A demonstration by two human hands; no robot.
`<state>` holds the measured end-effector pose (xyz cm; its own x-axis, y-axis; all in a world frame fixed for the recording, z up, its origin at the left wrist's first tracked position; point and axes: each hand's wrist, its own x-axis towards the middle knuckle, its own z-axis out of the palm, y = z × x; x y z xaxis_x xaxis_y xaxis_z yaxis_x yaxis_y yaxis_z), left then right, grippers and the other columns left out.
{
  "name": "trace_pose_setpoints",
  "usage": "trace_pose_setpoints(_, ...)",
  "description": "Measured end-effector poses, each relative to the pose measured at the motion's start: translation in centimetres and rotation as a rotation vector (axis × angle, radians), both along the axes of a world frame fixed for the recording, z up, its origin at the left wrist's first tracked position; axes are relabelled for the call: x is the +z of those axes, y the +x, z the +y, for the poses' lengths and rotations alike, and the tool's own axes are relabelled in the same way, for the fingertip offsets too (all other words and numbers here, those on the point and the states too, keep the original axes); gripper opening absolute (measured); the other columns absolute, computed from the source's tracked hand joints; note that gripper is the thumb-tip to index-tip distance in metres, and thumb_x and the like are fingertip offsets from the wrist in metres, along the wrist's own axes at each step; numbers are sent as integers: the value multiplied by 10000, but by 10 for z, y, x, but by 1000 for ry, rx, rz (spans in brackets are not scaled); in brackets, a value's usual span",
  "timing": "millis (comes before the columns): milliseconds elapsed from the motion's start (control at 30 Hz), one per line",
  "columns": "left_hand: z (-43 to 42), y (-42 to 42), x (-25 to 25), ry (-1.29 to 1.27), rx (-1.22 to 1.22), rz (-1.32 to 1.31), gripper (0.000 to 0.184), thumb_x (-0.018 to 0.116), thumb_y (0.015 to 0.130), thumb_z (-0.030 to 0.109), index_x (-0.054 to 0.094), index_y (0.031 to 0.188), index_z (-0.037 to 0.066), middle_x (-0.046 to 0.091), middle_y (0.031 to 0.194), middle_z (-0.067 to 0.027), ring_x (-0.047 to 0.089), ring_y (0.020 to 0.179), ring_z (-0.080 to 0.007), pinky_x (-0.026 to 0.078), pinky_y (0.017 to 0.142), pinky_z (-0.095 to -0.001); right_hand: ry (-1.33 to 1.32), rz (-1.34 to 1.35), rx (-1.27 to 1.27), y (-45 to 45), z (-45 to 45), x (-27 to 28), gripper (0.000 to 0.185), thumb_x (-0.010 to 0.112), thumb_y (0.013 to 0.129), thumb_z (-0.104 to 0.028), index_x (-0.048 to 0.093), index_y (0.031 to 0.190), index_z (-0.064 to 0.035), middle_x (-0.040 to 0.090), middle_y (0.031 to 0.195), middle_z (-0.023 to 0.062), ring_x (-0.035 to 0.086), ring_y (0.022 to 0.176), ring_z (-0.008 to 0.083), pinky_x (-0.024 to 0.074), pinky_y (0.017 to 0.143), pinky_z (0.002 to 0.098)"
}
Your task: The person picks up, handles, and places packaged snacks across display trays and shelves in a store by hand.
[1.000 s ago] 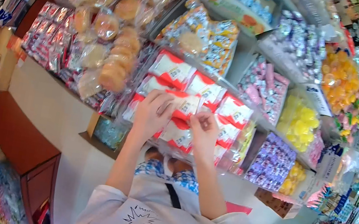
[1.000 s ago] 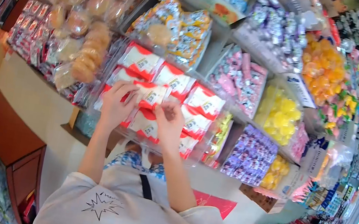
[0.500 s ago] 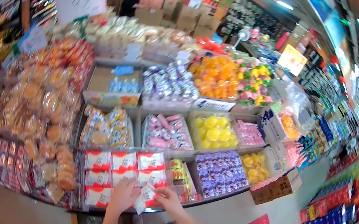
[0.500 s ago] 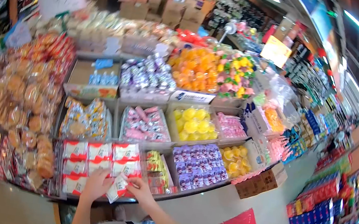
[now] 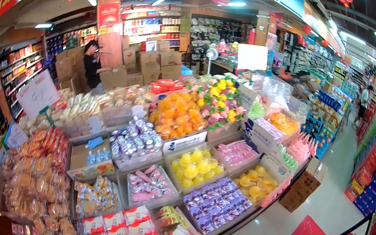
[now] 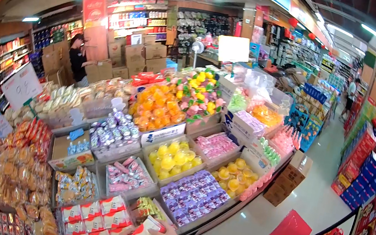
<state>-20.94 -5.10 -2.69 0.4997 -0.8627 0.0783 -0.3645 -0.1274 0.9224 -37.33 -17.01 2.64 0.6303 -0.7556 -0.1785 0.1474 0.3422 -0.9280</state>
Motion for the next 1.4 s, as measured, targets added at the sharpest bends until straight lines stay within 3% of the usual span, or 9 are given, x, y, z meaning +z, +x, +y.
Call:
trace_pose_setpoints(67,-22,-38,81,70,-41,-120,479,754,706,130,616,1160,60,570,794,9,508,715,-108,434,649,-252,-59,108,11,-30,-17,23,454,733,796,-115,555,1195,8,634,1016,50,587,897,112,485,797,266)
trace_pose_setpoints(133,-55,-60,68,52,-158,268,397,737,745,132,615,1123,123,560,787,-37,547,702,-165,463,648,-266,-161,115,-113,-61,-33,33,448,761,779,-147,585,1157,17,646,954,37,591,855,94,491,770,255)
trace_pose_setpoints(200,-90,-82,66,82,-369,639,377,704,796,38,568,1137,-46,657,973,-86,639,836,-140,539,728,-264,-115,154,-192,-94,-47,30,440,762,784,-157,589,1149,19,646,941,30,591,841,88,497,760,253)
trace_pose_setpoints(533,-202,-253,48,298,-715,642,363,706,794,4,555,1116,-71,642,1000,-134,661,843,-211,595,694,-332,-305,369,-799,-263,-64,12,451,747,792,-167,568,1161,18,652,962,75,612,847,112,515,778,279)
trace_pose_setpoints(833,-269,-350,34,423,-1275,420,355,724,786,12,565,1095,-59,648,975,-93,625,851,-127,511,764,-256,288,-61,-1101,-355,-55,-6,368,569,939,-251,564,1172,34,639,1022,103,613,915,134,510,786,279)
trace_pose_setpoints(933,-295,-385,33,468,-1298,614,354,725,785,22,574,1095,-58,650,963,-81,618,854,-124,506,759,-259,382,-351,-1236,-381,-75,2,359,577,934,-243,574,1148,45,640,1009,101,616,903,138,508,789,277)
trace_pose_setpoints(1000,-314,-411,43,503,-1291,513,316,694,781,-14,582,1075,-45,651,955,-78,615,836,-125,495,736,-255,329,-145,-1233,-403,-93,-22,353,579,932,-251,581,1125,45,642,1009,100,619,904,144,507,783,285)
trace_pose_setpoints(1267,-411,-529,56,492,-1481,531,295,691,784,-7,586,1059,-29,648,960,-61,610,872,-119,485,789,-264,218,-86,-1366,-497,-155,31,406,637,886,-322,589,1116,10,639,956,72,609,875,127,504,755,288)
trace_pose_setpoints(1400,-439,-590,51,542,-1584,553,328,680,800,5,565,1106,-22,640,998,-68,612,876,-124,490,774,-258,28,275,-1413,-546,-176,16,385,682,848,-221,570,1137,6,628,962,58,588,917,112,482,775,272)
